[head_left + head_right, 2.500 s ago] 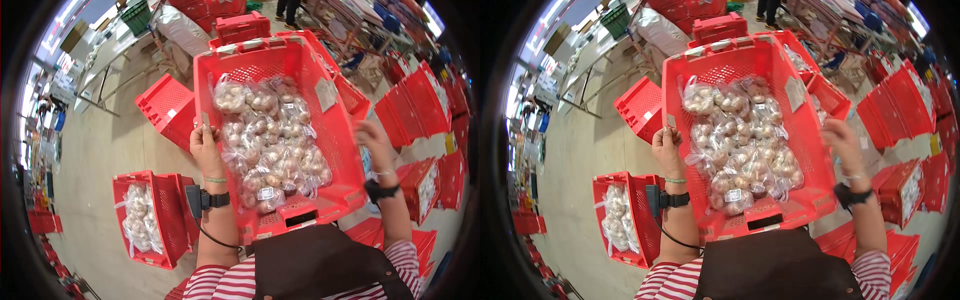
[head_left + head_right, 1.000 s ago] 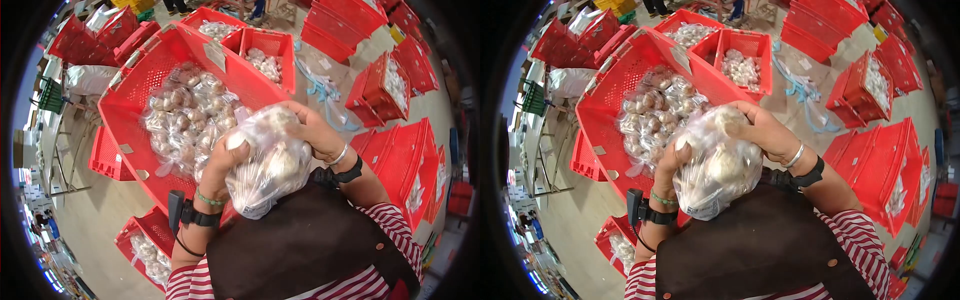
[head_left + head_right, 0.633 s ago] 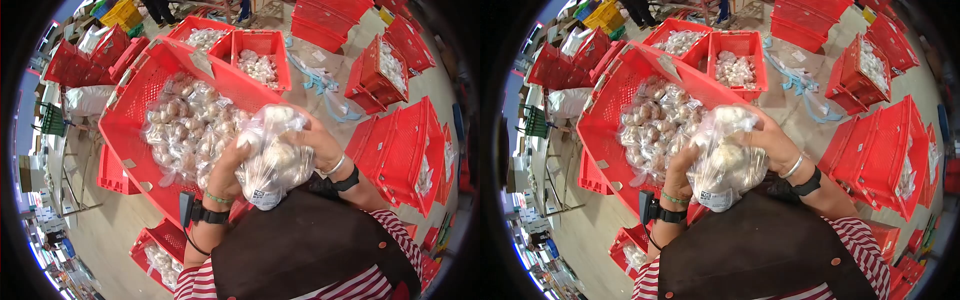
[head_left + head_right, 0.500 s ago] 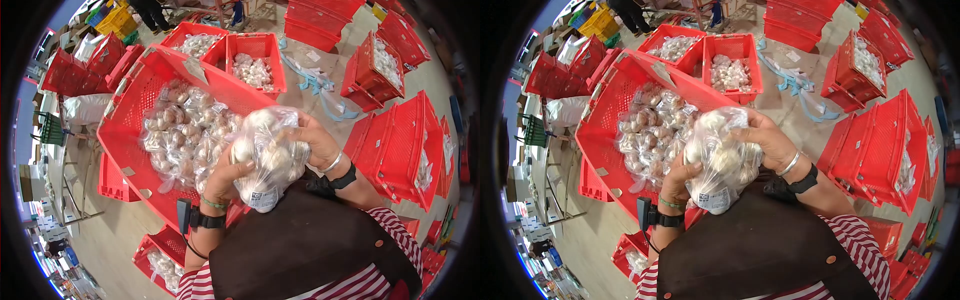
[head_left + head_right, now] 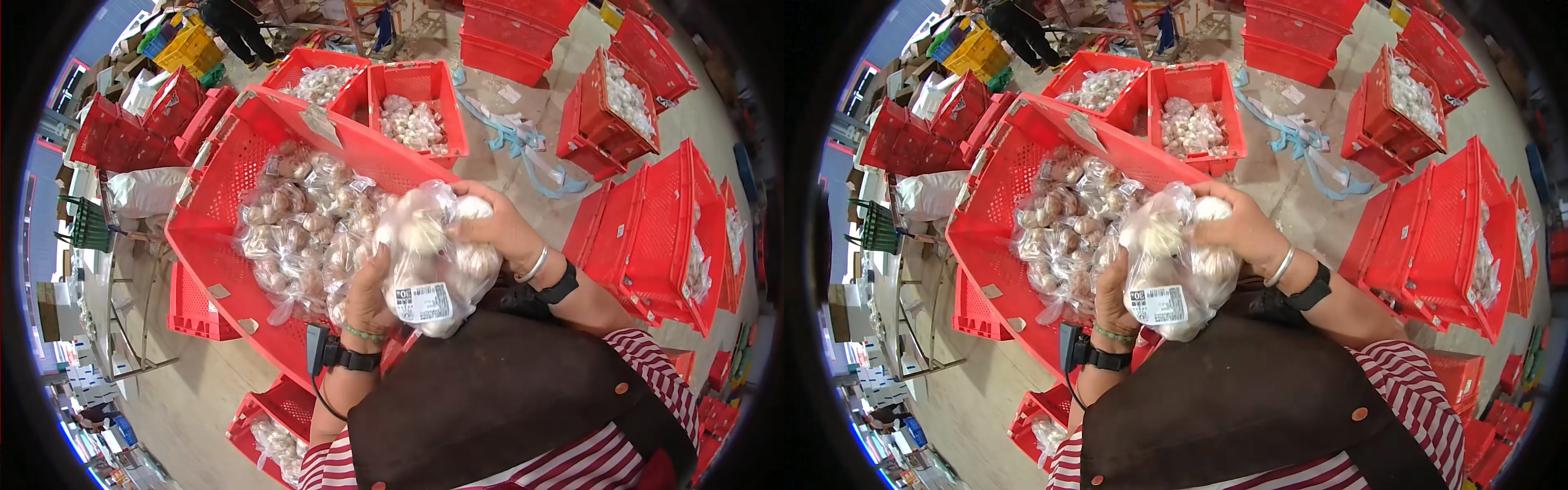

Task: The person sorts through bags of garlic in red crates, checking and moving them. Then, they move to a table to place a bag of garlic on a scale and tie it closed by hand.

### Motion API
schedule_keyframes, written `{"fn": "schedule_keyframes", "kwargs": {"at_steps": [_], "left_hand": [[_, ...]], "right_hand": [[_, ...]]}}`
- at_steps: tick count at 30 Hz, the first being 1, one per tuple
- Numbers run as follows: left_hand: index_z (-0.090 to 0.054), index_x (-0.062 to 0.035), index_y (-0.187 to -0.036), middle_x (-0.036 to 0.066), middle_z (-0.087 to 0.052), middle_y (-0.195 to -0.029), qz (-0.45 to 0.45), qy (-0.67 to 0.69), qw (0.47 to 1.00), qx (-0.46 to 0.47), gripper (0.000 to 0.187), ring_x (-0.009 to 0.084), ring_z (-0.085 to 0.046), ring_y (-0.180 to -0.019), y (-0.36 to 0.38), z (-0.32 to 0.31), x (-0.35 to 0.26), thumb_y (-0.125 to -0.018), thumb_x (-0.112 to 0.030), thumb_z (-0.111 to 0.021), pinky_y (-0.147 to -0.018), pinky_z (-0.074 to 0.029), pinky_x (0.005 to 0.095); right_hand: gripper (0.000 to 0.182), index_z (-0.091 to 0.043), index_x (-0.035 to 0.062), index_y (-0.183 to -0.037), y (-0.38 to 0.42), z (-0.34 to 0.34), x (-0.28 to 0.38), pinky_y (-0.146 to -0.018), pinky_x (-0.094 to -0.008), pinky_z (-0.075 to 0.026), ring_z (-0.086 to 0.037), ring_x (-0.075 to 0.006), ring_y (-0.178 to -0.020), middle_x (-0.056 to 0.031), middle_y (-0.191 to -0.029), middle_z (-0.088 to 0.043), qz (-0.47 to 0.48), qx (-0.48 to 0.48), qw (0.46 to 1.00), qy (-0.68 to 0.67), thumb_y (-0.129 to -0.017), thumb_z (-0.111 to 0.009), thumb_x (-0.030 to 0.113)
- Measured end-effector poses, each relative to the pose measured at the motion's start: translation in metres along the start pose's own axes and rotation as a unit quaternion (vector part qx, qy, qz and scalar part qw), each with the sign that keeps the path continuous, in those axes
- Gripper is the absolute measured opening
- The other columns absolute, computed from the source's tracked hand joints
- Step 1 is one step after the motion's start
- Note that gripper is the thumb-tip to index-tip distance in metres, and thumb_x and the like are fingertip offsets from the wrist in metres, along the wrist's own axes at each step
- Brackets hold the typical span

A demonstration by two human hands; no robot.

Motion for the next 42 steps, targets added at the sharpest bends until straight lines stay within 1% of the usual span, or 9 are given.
{"fn": "schedule_keyframes", "kwargs": {"at_steps": [8, 12, 14, 22, 28, 30, 37, 41, 42], "left_hand": [[-0.025, 0.001, -0.14, 0.015, -0.048, -0.131, -0.01, -0.137, 0.984, 0.114, 0.087, 0.0293, -0.049, -0.12, 0.004, 0.001, 0.003, -0.073, -0.022, -0.076, -0.101, -0.039, 0.0445], [-0.042, 0.0024, -0.129, 0.014, -0.058, -0.117, -0.088, -0.181, 0.979, 0.032, 0.064, 0.0257, -0.059, -0.105, -0.001, 0.004, 0.002, -0.081, -0.029, -0.071, -0.092, -0.048, 0.0407], [-0.048, 0.0021, -0.122, 0.012, -0.061, -0.11, -0.093, -0.171, 0.981, 0.018, 0.053, 0.0236, -0.062, -0.098, -0.001, 0.0, 0.002, -0.086, -0.032, -0.066, -0.086, -0.051, 0.0386], [-0.041, -0.0059, -0.134, 0.01, -0.049, -0.132, -0.066, -0.071, 0.995, 0.025, 0.058, 0.0281, -0.046, -0.123, 0.002, 0.008, 0.005, -0.087, -0.031, -0.064, -0.105, -0.034, 0.0503], [-0.043, -0.0045, -0.131, 0.01, -0.054, -0.128, -0.056, 0.013, 0.997, 0.046, 0.053, 0.027, -0.049, -0.12, -0.002, 0.01, 0.007, -0.086, -0.023, -0.064, -0.105, -0.037, 0.047], [-0.044, -0.0027, -0.128, 0.01, -0.056, -0.119, -0.087, -0.05, 0.995, -0.007, 0.048, 0.0218, -0.057, -0.108, -0.001, 0.001, 0.003, -0.087, -0.018, -0.064, -0.093, -0.048, 0.0381], [-0.045, -0.002, -0.127, 0.011, -0.057, -0.118, -0.141, -0.173, 0.974, -0.047, 0.042, 0.0217, -0.06, -0.104, 0.002, -0.004, -0.002, -0.088, -0.009, -0.059, -0.088, -0.051, 0.0371], [-0.041, -0.0014, -0.129, 0.013, -0.056, -0.117, -0.105, -0.283, 0.953, -0.015, 0.046, 0.0243, -0.059, -0.105, 0.009, -0.005, -0.002, -0.089, -0.016, -0.058, -0.086, -0.052, 0.0389], [-0.041, -0.0008, -0.129, 0.013, -0.058, -0.115, -0.088, -0.286, 0.953, -0.044, 0.047, 0.0241, -0.061, -0.1, 0.014, -0.013, -0.001, -0.09, -0.02, -0.059, -0.083, -0.053, 0.0372]], "right_hand": [[0.049, -0.045, 0.0016, -0.126, -0.006, 0.016, -0.004, -0.083, -0.0328, -0.053, -0.061, -0.0204, -0.099, -0.0106, -0.108, -0.059, -0.055, -0.04, 0.977, -0.201, -0.081, -0.066, 0.004], [0.06, -0.039, 0.0039, -0.133, 0.001, 0.006, 0.002, -0.093, -0.0329, -0.047, -0.054, -0.0206, -0.112, -0.01, -0.12, -0.053, 0.021, 0.015, 0.971, -0.236, -0.08, -0.068, 0.004], [0.069, -0.033, 0.0064, -0.138, 0.004, -0.009, 0.004, -0.099, -0.032, -0.042, -0.048, -0.0204, -0.119, -0.0095, -0.127, -0.047, 0.086, 0.119, 0.986, -0.083, -0.079, -0.069, 0.003], [0.062, -0.04, 0.0061, -0.135, -0.001, -0.013, -0.002, -0.092, -0.0286, -0.045, -0.052, -0.0146, -0.109, -0.0055, -0.118, -0.052, 0.046, 0.032, 0.997, -0.046, -0.081, -0.069, 0.007], [0.063, -0.038, 0.0061, -0.136, -0.004, -0.012, -0.011, -0.092, -0.0277, -0.045, -0.052, -0.0148, -0.11, -0.0061, -0.119, -0.051, 0.005, 0.028, 0.996, -0.083, -0.083, -0.07, 0.013], [0.067, -0.035, 0.0063, -0.138, -0.002, -0.017, -0.009, -0.092, -0.029, -0.045, -0.052, -0.0168, -0.111, -0.0073, -0.122, -0.05, -0.005, 0.076, 0.991, -0.109, -0.083, -0.071, 0.017], [0.066, -0.037, 0.0092, -0.136, -0.002, -0.018, -0.014, -0.094, -0.0338, -0.046, -0.051, -0.0205, -0.115, -0.0109, -0.121, -0.052, -0.045, 0.06, 0.992, -0.106, -0.078, -0.069, 0.007], [0.069, -0.043, 0.0101, -0.131, 0.014, -0.002, 0.012, -0.093, -0.0306, -0.045, -0.051, -0.0168, -0.111, -0.0047, -0.121, -0.05, 0.052, 0.026, 0.996, -0.073, -0.068, -0.07, 0.002], [0.06, -0.046, 0.0072, -0.128, 0.022, 0.008, 0.029, -0.084, -0.0271, -0.046, -0.054, -0.0105, -0.096, -0.0008, -0.109, -0.053, 0.108, -0.005, 0.989, -0.097, -0.072, -0.066, 0.0]]}}
Point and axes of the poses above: each hand's wrist, its own y-axis away from the middle knuckle, its own z-axis out of the back of the hand, x = y × z, the point moved 4 cm from there along -y, towards the middle knuckle
